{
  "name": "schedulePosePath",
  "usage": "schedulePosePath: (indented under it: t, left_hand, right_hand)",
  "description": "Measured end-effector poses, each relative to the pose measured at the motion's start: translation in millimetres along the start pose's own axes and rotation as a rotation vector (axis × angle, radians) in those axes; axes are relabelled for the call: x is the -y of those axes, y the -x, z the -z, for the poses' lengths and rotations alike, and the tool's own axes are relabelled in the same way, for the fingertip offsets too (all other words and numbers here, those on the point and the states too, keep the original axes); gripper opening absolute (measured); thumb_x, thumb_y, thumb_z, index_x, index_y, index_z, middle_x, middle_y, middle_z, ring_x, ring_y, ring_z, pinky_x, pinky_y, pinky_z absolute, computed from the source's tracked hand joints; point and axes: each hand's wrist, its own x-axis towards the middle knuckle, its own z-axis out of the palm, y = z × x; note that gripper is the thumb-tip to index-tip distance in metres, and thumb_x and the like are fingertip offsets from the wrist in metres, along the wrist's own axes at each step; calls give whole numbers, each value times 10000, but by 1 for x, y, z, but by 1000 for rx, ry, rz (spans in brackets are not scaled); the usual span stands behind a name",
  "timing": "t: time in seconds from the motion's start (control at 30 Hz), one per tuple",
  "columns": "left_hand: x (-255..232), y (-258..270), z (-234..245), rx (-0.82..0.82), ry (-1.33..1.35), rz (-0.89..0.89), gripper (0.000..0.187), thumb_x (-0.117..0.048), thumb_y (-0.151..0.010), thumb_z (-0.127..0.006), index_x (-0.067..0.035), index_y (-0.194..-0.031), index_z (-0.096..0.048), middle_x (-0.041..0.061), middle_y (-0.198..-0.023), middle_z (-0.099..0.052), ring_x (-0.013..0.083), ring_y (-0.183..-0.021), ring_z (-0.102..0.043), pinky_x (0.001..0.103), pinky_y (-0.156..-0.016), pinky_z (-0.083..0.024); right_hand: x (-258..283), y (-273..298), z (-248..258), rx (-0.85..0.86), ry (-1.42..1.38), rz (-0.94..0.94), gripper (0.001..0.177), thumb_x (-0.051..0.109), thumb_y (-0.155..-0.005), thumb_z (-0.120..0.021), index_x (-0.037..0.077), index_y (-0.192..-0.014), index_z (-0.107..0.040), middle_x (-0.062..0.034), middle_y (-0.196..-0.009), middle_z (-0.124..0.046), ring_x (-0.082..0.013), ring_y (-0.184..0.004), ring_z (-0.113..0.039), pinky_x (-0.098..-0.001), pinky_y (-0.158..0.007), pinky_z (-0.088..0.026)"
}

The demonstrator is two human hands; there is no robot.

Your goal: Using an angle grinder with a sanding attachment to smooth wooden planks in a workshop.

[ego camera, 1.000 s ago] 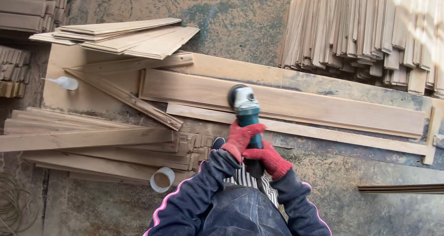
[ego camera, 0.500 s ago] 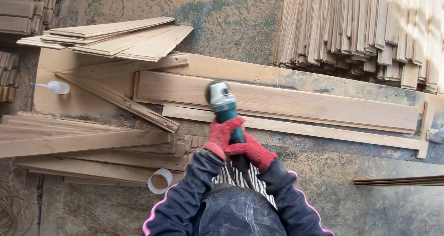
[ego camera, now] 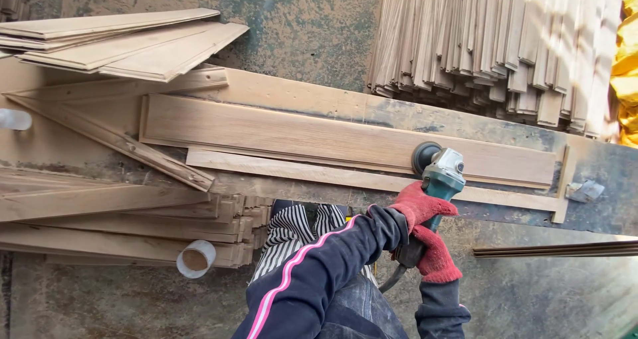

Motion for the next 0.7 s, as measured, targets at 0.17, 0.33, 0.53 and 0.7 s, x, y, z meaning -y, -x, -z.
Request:
schedulePosePath:
  t: [0.17,0.33,0.53,0.7]
  left_hand:
    - [0,6,10,-62,-41,-70,653,-382,-527,-842,-27,-1061,-722,124,-969,-737,258,-835,-680,342,-813,-575]
    - [6,39,70,-187,120,-106,647,-348,-560,-848,-30,-1103,-698,108,-965,-728,222,-823,-682,325,-814,-583]
    - [32,84,171,-404,409,-209,541,-245,-584,-885,-25,-1049,-717,90,-894,-728,180,-701,-650,307,-683,-582]
    - [77,80,278,-611,624,-127,682,-248,-558,-1008,-122,-1162,-718,132,-931,-761,307,-865,-760,457,-734,-662]
  right_hand:
    - [4,-10,0,192,68,-31,371,155,-851,-659,-101,-1118,-671,-282,-902,-708,-440,-662,-670,-513,-577,-568]
    - [0,2,-80,237,217,-75,432,106,-803,-702,-97,-1180,-645,-292,-910,-707,-435,-670,-673,-502,-600,-548]
    - [-14,25,-209,464,385,-182,450,49,-773,-715,-91,-1186,-606,-289,-877,-690,-389,-602,-647,-478,-554,-547]
    - [-40,60,-339,402,622,-22,451,88,-518,-943,6,-916,-749,-181,-728,-690,-327,-652,-699,-463,-618,-582]
